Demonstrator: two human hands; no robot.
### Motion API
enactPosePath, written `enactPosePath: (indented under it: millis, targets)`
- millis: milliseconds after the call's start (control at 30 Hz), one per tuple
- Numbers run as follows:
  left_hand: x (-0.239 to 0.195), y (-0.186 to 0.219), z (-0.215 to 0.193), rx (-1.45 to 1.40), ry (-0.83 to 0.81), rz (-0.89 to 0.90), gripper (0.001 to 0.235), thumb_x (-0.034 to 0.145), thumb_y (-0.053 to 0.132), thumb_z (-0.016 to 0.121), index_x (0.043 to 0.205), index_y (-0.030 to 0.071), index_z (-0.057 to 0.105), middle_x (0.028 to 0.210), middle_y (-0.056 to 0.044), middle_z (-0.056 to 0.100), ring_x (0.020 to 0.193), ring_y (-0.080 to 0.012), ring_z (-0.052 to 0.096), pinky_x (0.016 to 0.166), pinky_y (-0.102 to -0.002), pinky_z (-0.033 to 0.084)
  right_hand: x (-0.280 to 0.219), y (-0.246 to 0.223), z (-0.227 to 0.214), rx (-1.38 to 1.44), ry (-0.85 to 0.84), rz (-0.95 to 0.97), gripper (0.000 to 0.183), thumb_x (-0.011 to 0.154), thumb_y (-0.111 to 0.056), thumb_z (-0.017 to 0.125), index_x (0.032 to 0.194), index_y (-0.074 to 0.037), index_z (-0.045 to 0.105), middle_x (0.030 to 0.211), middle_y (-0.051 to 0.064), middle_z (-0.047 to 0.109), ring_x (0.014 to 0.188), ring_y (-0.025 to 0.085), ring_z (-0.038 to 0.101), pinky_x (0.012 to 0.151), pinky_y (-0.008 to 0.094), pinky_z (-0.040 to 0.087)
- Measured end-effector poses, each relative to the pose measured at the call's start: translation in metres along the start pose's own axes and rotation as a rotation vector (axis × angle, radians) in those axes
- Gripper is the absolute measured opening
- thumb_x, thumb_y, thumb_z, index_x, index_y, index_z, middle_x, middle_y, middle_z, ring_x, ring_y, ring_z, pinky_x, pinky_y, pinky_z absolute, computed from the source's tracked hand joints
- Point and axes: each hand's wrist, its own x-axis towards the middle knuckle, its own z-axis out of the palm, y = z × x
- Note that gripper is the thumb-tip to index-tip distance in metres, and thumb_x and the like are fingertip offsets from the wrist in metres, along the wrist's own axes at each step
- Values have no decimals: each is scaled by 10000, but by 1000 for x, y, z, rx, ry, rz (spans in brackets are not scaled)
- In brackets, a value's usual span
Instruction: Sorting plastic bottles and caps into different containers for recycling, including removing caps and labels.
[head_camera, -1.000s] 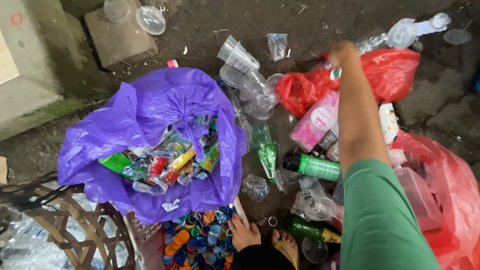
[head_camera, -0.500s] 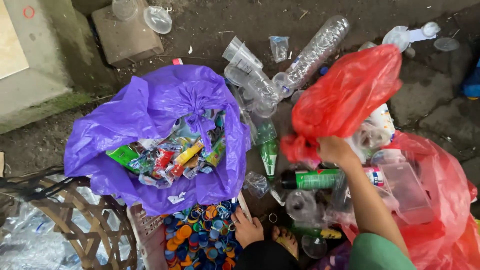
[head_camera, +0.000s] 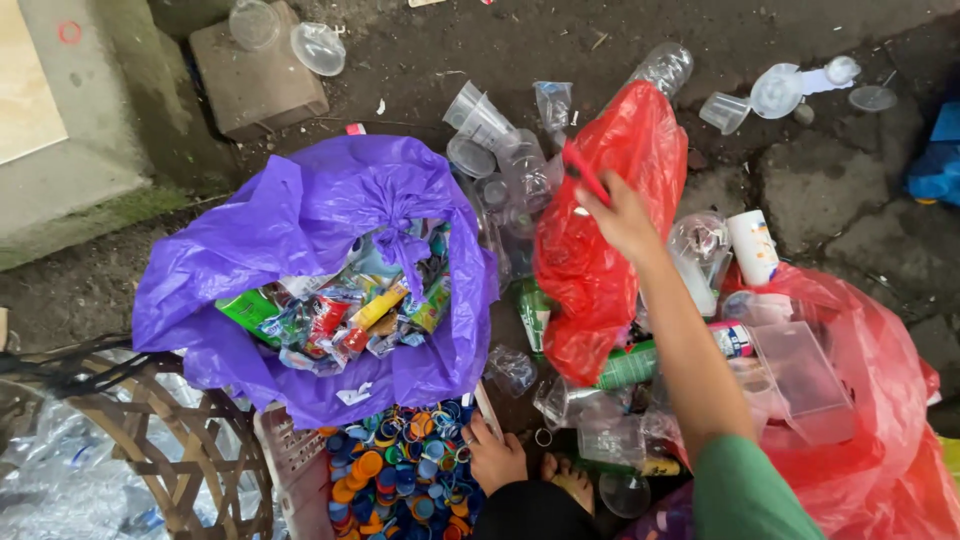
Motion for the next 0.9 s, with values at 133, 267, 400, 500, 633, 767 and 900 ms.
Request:
enactPosePath:
  millis: [133, 267, 400, 500, 633, 767, 900]
  targets:
    - [2, 7, -10, -3, 4, 7, 743, 713, 217, 694, 1397, 175, 407, 1256, -105, 537, 759, -371, 684, 594, -456, 587, 75, 99, 54, 887, -119, 40, 489, 993, -175, 608, 1446, -15, 515, 1262, 84, 630, 1151, 174, 597, 1028, 299, 460]
    - [-2, 6, -13, -16, 11, 31, 746, 716, 208, 677, 1408, 171, 401, 1271, -111, 540, 761, -370, 690, 588, -455, 589, 45, 279, 26, 854, 387, 451, 273, 971, -283, 646, 1148, -80, 692, 1085, 46, 711, 960, 137, 652, 841, 255, 527]
    - [1, 4, -9, -26, -22, 25, 760, 724, 214, 664, 1426, 163, 379, 1334, -133, 502, 769, -392, 694, 627, -459, 588, -64, 360, -63, 584, 793, 640, 418, 944, -357, 668, 1205, -32, 647, 1124, 72, 695, 973, 148, 672, 840, 239, 595]
    - [2, 1, 0, -20, -11, 1, 752, 712, 214, 671, 1410, 191, 393, 1325, -117, 521, 792, -396, 695, 644, -469, 586, -136, 321, -120, 765, 594, 729, 177, 1042, -403, 631, 1087, -255, 718, 901, -121, 689, 673, 3, 547, 528, 184, 375]
    - [1, 1, -2, -27, 10, 18, 750, 705, 194, 669, 1406, 182, 403, 1283, -97, 541, 773, -345, 706, 616, -429, 588, -147, 198, -132, 753, 589, 535, 148, 1030, -187, 642, 1090, -71, 714, 1023, 3, 742, 865, 77, 726, 732, 137, 604]
    - [1, 3, -9, -18, 2, 33, 752, 713, 206, 679, 1411, 170, 400, 1278, -121, 538, 794, -362, 693, 630, -443, 588, -100, 79, -101, 82, 670, 189, 213, 1059, -86, 511, 1264, -65, 565, 1069, 50, 682, 855, 137, 594, 709, 269, 460]
    - [-2, 3, -7, 76, 74, 48, 769, 696, 228, 692, 1412, 162, 422, 1291, -115, 551, 778, -337, 690, 606, -399, 578, 23, 53, -58, 306, 560, 194, 278, 1052, -203, 585, 1275, -50, 521, 919, -10, 651, 787, 54, 693, 628, 177, 559]
